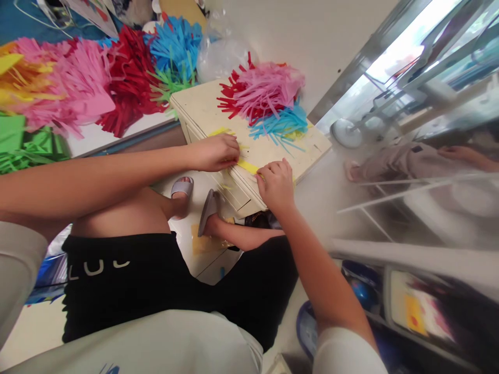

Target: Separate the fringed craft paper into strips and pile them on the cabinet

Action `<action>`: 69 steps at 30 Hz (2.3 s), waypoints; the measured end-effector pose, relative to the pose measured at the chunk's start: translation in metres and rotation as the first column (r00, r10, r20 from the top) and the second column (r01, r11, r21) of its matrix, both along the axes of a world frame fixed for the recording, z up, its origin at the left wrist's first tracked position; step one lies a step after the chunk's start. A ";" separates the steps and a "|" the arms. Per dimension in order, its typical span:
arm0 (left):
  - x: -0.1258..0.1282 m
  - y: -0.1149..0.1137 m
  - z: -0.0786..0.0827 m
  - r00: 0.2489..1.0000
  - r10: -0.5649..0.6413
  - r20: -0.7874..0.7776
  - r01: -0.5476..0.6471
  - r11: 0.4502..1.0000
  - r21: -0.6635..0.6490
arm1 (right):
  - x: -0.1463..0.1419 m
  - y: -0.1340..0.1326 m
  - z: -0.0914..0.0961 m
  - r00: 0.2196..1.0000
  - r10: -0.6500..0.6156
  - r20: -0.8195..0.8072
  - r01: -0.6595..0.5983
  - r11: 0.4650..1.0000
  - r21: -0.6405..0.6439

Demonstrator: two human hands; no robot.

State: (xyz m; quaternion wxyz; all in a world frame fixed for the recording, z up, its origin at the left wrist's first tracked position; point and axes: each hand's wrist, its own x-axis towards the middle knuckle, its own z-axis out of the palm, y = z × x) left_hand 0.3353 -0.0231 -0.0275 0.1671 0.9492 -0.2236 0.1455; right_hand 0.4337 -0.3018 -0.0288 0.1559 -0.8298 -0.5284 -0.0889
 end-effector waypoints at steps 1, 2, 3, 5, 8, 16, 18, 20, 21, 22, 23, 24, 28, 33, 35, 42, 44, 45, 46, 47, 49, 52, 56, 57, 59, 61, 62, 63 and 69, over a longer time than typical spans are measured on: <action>0.000 0.000 0.000 1.000 0.009 0.000 -0.009 1.000 0.002 | 0.001 0.000 0.000 1.000 -0.005 0.002 0.005 1.000 0.000; 0.000 0.000 -0.001 1.000 0.023 0.000 -0.023 1.000 -0.001 | 0.001 0.000 -0.001 1.000 -0.009 0.006 0.009 1.000 0.001; 0.000 0.000 -0.002 0.999 0.039 -0.003 -0.039 0.999 -0.006 | 0.001 0.000 -0.001 1.000 -0.011 0.010 0.010 1.000 0.004; 0.000 0.001 -0.003 0.997 0.072 -0.014 -0.072 0.997 -0.009 | 0.002 -0.001 -0.001 1.000 -0.011 0.018 0.011 1.000 0.003; 0.001 0.001 -0.005 0.993 0.113 -0.036 -0.113 0.993 0.020 | 0.003 -0.001 -0.001 0.999 -0.035 -0.001 0.035 0.999 -0.011; 0.002 -0.001 -0.002 0.957 0.275 -0.089 -0.268 0.960 0.083 | 0.013 0.005 -0.003 0.975 -0.208 -0.075 0.205 0.978 -0.044; 0.003 -0.001 -0.003 0.948 0.298 -0.109 -0.291 0.954 0.078 | 0.014 0.007 -0.005 0.969 -0.238 -0.071 0.235 0.971 -0.052; 0.004 0.000 -0.003 0.945 0.303 -0.122 -0.297 0.953 0.062 | 0.014 0.008 -0.006 0.964 -0.256 -0.066 0.252 0.966 -0.064; 0.004 0.000 -0.004 0.944 0.305 -0.124 -0.300 0.952 0.056 | 0.014 0.009 -0.006 0.963 -0.263 -0.061 0.258 0.963 -0.074; 0.005 0.000 -0.005 0.944 0.308 -0.123 -0.303 0.951 0.052 | 0.014 0.009 -0.007 0.961 -0.270 -0.055 0.265 0.961 -0.086; 0.006 0.001 -0.006 0.943 0.311 -0.118 -0.307 0.950 0.049 | 0.014 0.010 -0.007 0.960 -0.276 -0.047 0.270 0.958 -0.097; 0.007 0.001 -0.007 0.943 0.314 -0.110 -0.311 0.949 0.049 | 0.014 0.011 -0.007 0.959 -0.280 -0.039 0.275 0.955 -0.107; 0.010 -0.001 -0.010 0.935 0.342 -0.093 -0.339 0.940 0.045 | 0.014 0.013 -0.008 0.957 -0.290 -0.030 0.285 0.952 -0.108; 0.012 -0.005 -0.008 0.923 0.371 -0.105 -0.369 0.929 0.045 | 0.014 0.015 -0.007 0.960 -0.277 -0.037 0.272 0.957 -0.096; 0.012 -0.006 -0.006 0.921 0.373 -0.116 -0.369 0.928 0.049 | 0.013 0.016 -0.004 0.956 -0.292 -0.024 0.286 0.950 -0.126; 0.011 -0.007 -0.003 0.920 0.380 -0.100 -0.384 0.923 -0.017 | 0.000 0.020 0.008 0.963 -0.261 0.074 0.269 0.954 -0.136; 0.011 -0.004 -0.005 0.945 0.317 -0.074 -0.322 0.945 -0.059 | -0.006 0.020 0.010 0.975 -0.185 0.124 0.197 0.976 -0.094; 0.011 -0.002 -0.006 0.958 0.279 -0.069 -0.283 0.956 -0.070 | -0.009 0.020 0.010 0.979 -0.146 0.143 0.160 0.982 -0.095; 0.011 0.001 -0.007 0.968 0.244 -0.066 -0.249 0.965 -0.078 | -0.012 0.020 0.011 0.982 -0.112 0.152 0.128 0.986 -0.106; 0.010 0.002 -0.008 0.975 0.214 -0.062 -0.219 0.972 -0.082 | -0.014 0.019 0.011 0.984 -0.086 0.154 0.105 0.987 -0.120; 0.009 0.004 -0.008 0.986 0.159 -0.044 -0.162 0.984 -0.078 | -0.019 0.018 0.012 0.987 -0.061 0.146 0.081 0.987 -0.136; 0.005 0.004 -0.006 0.997 0.083 -0.004 -0.083 0.995 -0.051 | -0.024 0.015 0.013 0.990 -0.048 0.129 0.065 0.989 -0.135; 0.004 0.001 -0.003 0.999 0.041 0.010 -0.040 0.999 -0.019 | -0.025 0.011 0.011 0.996 -0.070 0.052 0.076 0.990 -0.122; 0.004 0.001 -0.003 0.999 0.039 0.007 -0.039 0.999 -0.009 | -0.025 0.010 0.011 0.996 -0.082 0.026 0.085 0.990 -0.114; 0.004 0.000 -0.002 0.999 0.043 0.003 -0.043 0.999 0.014 | -0.024 0.009 0.011 0.995 -0.102 -0.010 0.101 0.990 -0.097; 0.003 0.000 -0.002 0.999 0.048 -0.004 -0.048 0.998 0.032 | -0.024 0.008 0.011 0.993 -0.113 -0.019 0.111 0.990 -0.091; 0.003 0.000 -0.002 0.999 0.051 -0.009 -0.050 0.998 0.037 | -0.024 0.008 0.012 0.993 -0.116 -0.015 0.114 0.989 -0.092; 0.002 0.000 -0.001 0.999 0.052 -0.015 -0.051 0.998 0.038 | -0.023 0.008 0.012 0.993 -0.117 -0.008 0.115 0.989 -0.096; 0.001 0.001 0.000 0.994 0.092 -0.057 -0.093 0.996 -0.012 | -0.020 0.010 0.010 0.993 -0.116 0.009 0.116 0.987 -0.114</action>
